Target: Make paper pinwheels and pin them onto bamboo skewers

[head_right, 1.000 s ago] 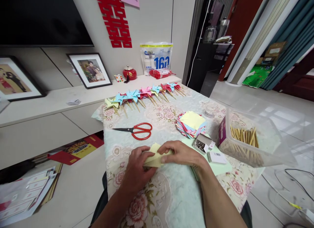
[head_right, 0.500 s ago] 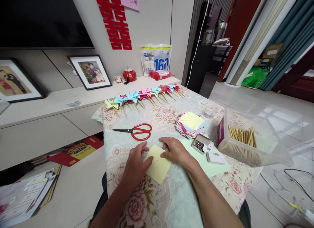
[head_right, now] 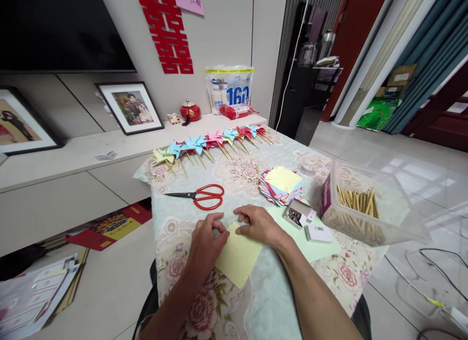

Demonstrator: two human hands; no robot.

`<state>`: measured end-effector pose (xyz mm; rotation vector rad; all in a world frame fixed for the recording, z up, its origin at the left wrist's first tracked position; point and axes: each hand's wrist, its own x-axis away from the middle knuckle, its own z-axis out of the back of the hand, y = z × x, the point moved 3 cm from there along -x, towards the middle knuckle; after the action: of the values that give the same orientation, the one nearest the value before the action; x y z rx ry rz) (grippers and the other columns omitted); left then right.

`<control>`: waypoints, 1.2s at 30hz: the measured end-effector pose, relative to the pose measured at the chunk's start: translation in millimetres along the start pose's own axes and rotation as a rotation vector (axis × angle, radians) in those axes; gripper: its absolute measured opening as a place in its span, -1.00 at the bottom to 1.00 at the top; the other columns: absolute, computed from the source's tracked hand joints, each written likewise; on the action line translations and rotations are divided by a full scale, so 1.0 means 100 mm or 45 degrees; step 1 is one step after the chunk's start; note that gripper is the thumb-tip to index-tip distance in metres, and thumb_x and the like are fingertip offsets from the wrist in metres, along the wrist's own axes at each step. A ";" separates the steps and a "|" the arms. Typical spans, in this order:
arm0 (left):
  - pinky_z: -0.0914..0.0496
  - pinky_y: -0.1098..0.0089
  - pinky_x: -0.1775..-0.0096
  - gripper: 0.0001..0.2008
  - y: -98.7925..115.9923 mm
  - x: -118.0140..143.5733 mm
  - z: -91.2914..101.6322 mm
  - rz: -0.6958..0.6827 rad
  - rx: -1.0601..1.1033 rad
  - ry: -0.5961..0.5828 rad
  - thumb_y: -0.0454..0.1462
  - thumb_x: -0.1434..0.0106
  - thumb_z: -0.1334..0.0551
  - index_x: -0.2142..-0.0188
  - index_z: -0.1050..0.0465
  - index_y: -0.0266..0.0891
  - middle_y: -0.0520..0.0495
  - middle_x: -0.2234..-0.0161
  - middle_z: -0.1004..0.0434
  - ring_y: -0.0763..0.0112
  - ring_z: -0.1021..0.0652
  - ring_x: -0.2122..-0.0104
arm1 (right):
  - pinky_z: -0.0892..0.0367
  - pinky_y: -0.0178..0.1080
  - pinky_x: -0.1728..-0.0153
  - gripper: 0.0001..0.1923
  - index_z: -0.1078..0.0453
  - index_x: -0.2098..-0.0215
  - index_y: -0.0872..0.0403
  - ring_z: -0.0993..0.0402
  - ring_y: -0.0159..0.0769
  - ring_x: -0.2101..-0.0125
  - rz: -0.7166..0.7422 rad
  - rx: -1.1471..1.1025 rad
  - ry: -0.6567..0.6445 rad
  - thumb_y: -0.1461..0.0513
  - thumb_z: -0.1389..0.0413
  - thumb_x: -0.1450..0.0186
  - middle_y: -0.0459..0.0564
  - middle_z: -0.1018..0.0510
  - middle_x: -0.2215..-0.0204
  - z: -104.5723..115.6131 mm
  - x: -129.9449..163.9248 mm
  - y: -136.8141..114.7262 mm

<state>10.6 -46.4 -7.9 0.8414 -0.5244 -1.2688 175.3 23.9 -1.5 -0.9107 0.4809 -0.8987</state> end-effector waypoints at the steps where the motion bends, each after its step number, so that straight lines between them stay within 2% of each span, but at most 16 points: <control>1: -0.27 0.13 0.08 -0.63 0.00 0.01 0.00 -0.014 0.050 0.017 -0.38 -0.09 -0.23 0.06 -0.40 -0.16 0.01 0.41 -0.58 0.09 -0.48 0.19 | -0.34 -0.24 0.24 -0.51 -0.49 -0.01 0.08 -0.43 -0.26 0.29 -0.004 -0.063 -0.002 0.27 -0.30 -0.08 -0.02 -0.58 0.25 0.01 0.00 0.00; 4: -0.32 0.22 0.11 -0.62 0.00 0.03 -0.01 -0.052 0.225 0.060 -0.35 -0.10 -0.23 0.05 -0.40 -0.17 0.03 0.41 -0.55 0.19 -0.50 0.23 | -0.34 -0.21 0.17 -0.56 -0.50 0.04 0.11 -0.43 -0.24 0.23 -0.038 -0.238 -0.008 0.25 -0.29 -0.09 0.02 -0.57 0.20 0.02 0.02 -0.02; 6: -0.35 0.27 0.15 -0.64 -0.01 0.03 -0.03 -0.060 0.351 0.087 -0.33 -0.10 -0.23 0.07 -0.40 -0.18 0.05 0.42 -0.53 0.28 -0.51 0.29 | -0.32 -0.24 0.25 -0.58 -0.50 0.07 0.12 -0.40 -0.29 0.30 -0.071 -0.324 -0.040 0.22 -0.30 -0.08 -0.03 -0.54 0.28 0.02 0.03 -0.03; 9: -0.39 0.36 0.25 -0.69 0.00 0.02 -0.06 -0.061 0.508 0.064 -0.32 -0.11 -0.23 0.11 -0.40 -0.20 0.10 0.46 -0.47 0.39 -0.50 0.42 | -0.19 -0.32 0.44 -0.55 -0.48 0.07 0.13 -0.27 -0.40 0.47 -0.128 -0.459 -0.115 0.21 -0.30 -0.06 -0.17 -0.37 0.47 0.01 0.03 -0.07; 13: -0.38 0.43 0.41 -0.73 0.04 0.03 -0.06 0.002 0.554 0.015 -0.28 -0.10 -0.26 0.16 -0.42 -0.22 0.09 0.46 -0.44 0.45 -0.45 0.51 | -0.07 -0.33 0.52 -0.55 -0.46 0.07 0.12 -0.19 -0.44 0.54 -0.175 -0.567 -0.136 0.22 -0.28 -0.05 -0.22 -0.29 0.53 -0.01 0.03 -0.12; 17: -0.38 0.42 0.45 -0.78 0.04 0.05 -0.07 0.120 0.530 -0.013 -0.17 -0.12 -0.29 0.26 -0.43 -0.22 0.03 0.45 -0.50 0.42 -0.48 0.52 | -0.03 -0.34 0.55 -0.61 -0.46 0.12 0.12 -0.14 -0.48 0.58 -0.170 -0.598 -0.096 0.23 -0.29 -0.07 -0.25 -0.25 0.55 0.00 0.03 -0.16; 22: -0.34 0.44 0.48 -0.73 0.03 0.05 -0.07 0.182 0.552 0.040 -0.11 -0.09 -0.32 0.29 -0.42 -0.22 0.05 0.55 -0.51 0.41 -0.48 0.57 | -0.06 -0.36 0.55 -0.66 -0.45 0.16 0.10 -0.20 -0.49 0.60 -0.162 -0.693 -0.088 0.22 -0.30 -0.09 -0.26 -0.29 0.56 0.01 0.05 -0.21; 26: -0.28 0.48 0.52 -0.78 0.05 0.05 -0.07 0.198 0.683 -0.083 -0.12 -0.10 -0.31 0.36 -0.44 -0.23 0.06 0.58 -0.50 0.44 -0.45 0.59 | -0.12 -0.36 0.53 -0.65 -0.45 0.17 0.09 -0.28 -0.46 0.58 -0.167 -0.761 -0.092 0.18 -0.33 -0.09 -0.23 -0.37 0.54 0.01 0.05 -0.22; 28: -0.25 0.51 0.54 -0.81 0.07 0.06 -0.07 0.187 0.732 -0.095 -0.14 -0.11 -0.30 0.42 -0.43 -0.23 0.09 0.62 -0.44 0.49 -0.40 0.61 | -0.14 -0.35 0.51 -0.65 -0.45 0.22 0.11 -0.30 -0.45 0.55 -0.162 -0.765 -0.131 0.14 -0.35 -0.09 -0.20 -0.41 0.52 0.01 0.05 -0.21; 33: -0.22 0.53 0.53 -0.84 0.08 0.08 -0.07 0.138 0.775 0.011 -0.19 -0.09 -0.32 0.46 -0.44 -0.24 0.12 0.64 -0.38 0.53 -0.34 0.61 | -0.07 -0.37 0.53 -0.64 -0.41 0.41 0.13 -0.23 -0.46 0.57 -0.154 -0.659 -0.196 0.04 -0.37 -0.08 -0.19 -0.39 0.59 0.01 0.06 -0.18; 36: -0.22 0.53 0.53 -0.85 0.05 0.08 -0.10 0.120 0.744 -0.006 -0.20 -0.08 -0.33 0.45 -0.45 -0.24 0.11 0.63 -0.38 0.53 -0.35 0.60 | -0.02 -0.37 0.55 -0.61 -0.40 0.45 0.13 -0.17 -0.49 0.59 -0.154 -0.652 -0.190 0.03 -0.38 -0.07 -0.21 -0.35 0.62 0.00 0.05 -0.19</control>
<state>22.9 -51.0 -10.3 1.2806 -0.9515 -1.0388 169.9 14.1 14.5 -1.4756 0.5417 -0.8215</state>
